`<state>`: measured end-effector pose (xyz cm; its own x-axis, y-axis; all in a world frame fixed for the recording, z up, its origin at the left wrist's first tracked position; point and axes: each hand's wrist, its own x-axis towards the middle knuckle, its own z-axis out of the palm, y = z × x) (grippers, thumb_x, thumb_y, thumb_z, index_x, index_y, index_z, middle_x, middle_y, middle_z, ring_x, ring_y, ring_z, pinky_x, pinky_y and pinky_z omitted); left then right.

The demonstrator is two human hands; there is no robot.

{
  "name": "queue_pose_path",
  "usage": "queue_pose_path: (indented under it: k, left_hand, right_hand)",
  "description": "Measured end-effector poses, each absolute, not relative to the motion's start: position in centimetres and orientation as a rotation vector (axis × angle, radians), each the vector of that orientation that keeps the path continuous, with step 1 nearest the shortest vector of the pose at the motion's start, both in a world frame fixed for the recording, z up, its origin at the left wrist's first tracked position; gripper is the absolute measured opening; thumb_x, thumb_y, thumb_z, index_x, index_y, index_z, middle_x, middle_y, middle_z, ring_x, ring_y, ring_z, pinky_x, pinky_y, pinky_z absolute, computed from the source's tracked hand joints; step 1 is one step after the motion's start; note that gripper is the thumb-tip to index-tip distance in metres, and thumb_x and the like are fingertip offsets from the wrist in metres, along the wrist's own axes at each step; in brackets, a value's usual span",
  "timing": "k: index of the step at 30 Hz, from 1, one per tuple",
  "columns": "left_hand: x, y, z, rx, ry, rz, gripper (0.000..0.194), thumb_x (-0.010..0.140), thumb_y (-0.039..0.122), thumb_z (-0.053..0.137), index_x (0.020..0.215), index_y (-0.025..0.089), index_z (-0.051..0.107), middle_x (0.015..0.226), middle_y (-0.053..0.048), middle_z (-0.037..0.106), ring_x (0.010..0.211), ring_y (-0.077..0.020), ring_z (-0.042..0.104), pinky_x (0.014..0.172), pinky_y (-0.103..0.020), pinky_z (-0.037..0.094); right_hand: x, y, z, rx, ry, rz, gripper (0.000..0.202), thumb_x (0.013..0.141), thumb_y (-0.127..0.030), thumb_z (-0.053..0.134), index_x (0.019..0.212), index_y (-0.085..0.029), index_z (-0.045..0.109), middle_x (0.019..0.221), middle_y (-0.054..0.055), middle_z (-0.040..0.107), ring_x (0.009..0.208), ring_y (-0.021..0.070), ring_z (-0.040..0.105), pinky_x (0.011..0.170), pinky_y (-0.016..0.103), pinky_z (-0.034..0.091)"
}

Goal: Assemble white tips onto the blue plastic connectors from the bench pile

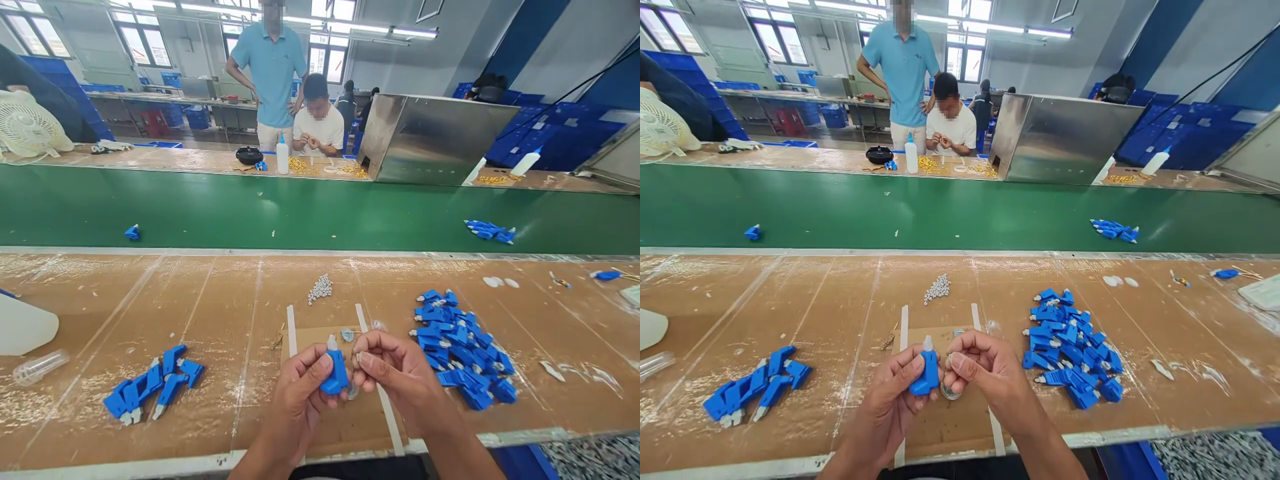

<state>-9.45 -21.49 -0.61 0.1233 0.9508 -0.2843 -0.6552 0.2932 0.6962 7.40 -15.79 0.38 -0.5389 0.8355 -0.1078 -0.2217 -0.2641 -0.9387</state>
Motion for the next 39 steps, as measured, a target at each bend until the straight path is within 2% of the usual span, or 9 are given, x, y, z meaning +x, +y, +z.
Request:
queue_pose_path:
  k: [9, 15, 20, 26, 29, 33, 39]
  left_hand:
    - [-9.0, -22.1, -0.5, 0.506, 0.812, 1.271, 0.026, 0.079, 0.036, 0.079, 0.09, 0.014, 0.071, 0.074, -0.002, 0.063, 0.064, -0.0079, 0.052, 0.06, -0.018, 0.042]
    - [-9.3, -21.9, -1.3, 0.552, 0.802, 1.279, 0.024, 0.079, 0.035, 0.078, 0.092, 0.016, 0.072, 0.078, -0.002, 0.063, 0.067, -0.0087, 0.053, 0.063, -0.019, 0.043]
    - [-9.1, -21.6, -2.3, 0.609, 0.877, 1.32, 0.024, 0.08, 0.036, 0.077, 0.092, 0.016, 0.071, 0.077, -0.001, 0.06, 0.066, -0.009, 0.051, 0.058, -0.019, 0.041]
    - [-9.2, -21.4, -2.3, 0.821, 0.962, 1.362, 0.023, 0.084, 0.036, 0.073, 0.092, 0.015, 0.071, 0.08, -0.002, 0.061, 0.071, -0.0112, 0.054, 0.062, -0.021, 0.044]
    - [-9.7, -21.5, -2.0, 0.853, 0.929, 1.297, 0.023, 0.085, 0.036, 0.072, 0.093, 0.014, 0.071, 0.08, -0.003, 0.062, 0.071, -0.0116, 0.055, 0.062, -0.021, 0.045]
    - [-9.9, -21.3, -1.4, 0.868, 0.809, 1.212, 0.023, 0.088, 0.035, 0.068, 0.093, 0.013, 0.071, 0.076, -0.004, 0.063, 0.067, -0.011, 0.055, 0.062, -0.022, 0.044]
    - [-10.1, -20.5, -0.1, 0.889, 0.763, 1.116, 0.023, 0.088, 0.035, 0.068, 0.091, 0.011, 0.069, 0.074, -0.005, 0.065, 0.065, -0.0107, 0.055, 0.06, -0.022, 0.043]
  right_hand:
    - [6.9, -17.5, 1.2, -0.906, -1.378, 1.76, 0.023, 0.088, -0.038, 0.072, 0.086, -0.016, 0.069, 0.073, 0.0, 0.06, 0.067, 0.0119, 0.059, 0.06, 0.022, 0.054]
    - [6.6, -17.4, 0.8, -0.916, -1.4, 1.731, 0.021, 0.088, -0.037, 0.072, 0.085, -0.016, 0.069, 0.074, 0.0, 0.062, 0.065, 0.0115, 0.06, 0.06, 0.023, 0.053]
    - [6.4, -17.7, 0.9, -0.969, -1.476, 1.585, 0.02, 0.09, -0.037, 0.069, 0.086, -0.017, 0.07, 0.081, 0.001, 0.061, 0.067, 0.0123, 0.06, 0.062, 0.024, 0.053]
    - [6.4, -17.8, 0.6, -1.031, -1.497, 1.506, 0.021, 0.089, -0.038, 0.07, 0.084, -0.018, 0.071, 0.083, 0.003, 0.062, 0.068, 0.0135, 0.06, 0.062, 0.025, 0.053]
    - [6.6, -17.3, -0.1, -0.991, -1.371, 1.654, 0.023, 0.082, -0.037, 0.078, 0.078, -0.016, 0.071, 0.072, 0.001, 0.062, 0.061, 0.0112, 0.058, 0.055, 0.022, 0.05]
    - [7.1, -16.5, -1.1, -0.856, -1.06, 2.006, 0.028, 0.072, -0.03, 0.087, 0.068, -0.016, 0.063, 0.063, -0.002, 0.063, 0.051, 0.0058, 0.053, 0.045, 0.014, 0.041]
    - [7.7, -16.3, -1.5, -0.808, -0.899, 2.159, 0.029, 0.071, -0.025, 0.087, 0.068, -0.017, 0.06, 0.064, -0.002, 0.063, 0.047, 0.0043, 0.055, 0.037, 0.008, 0.037]
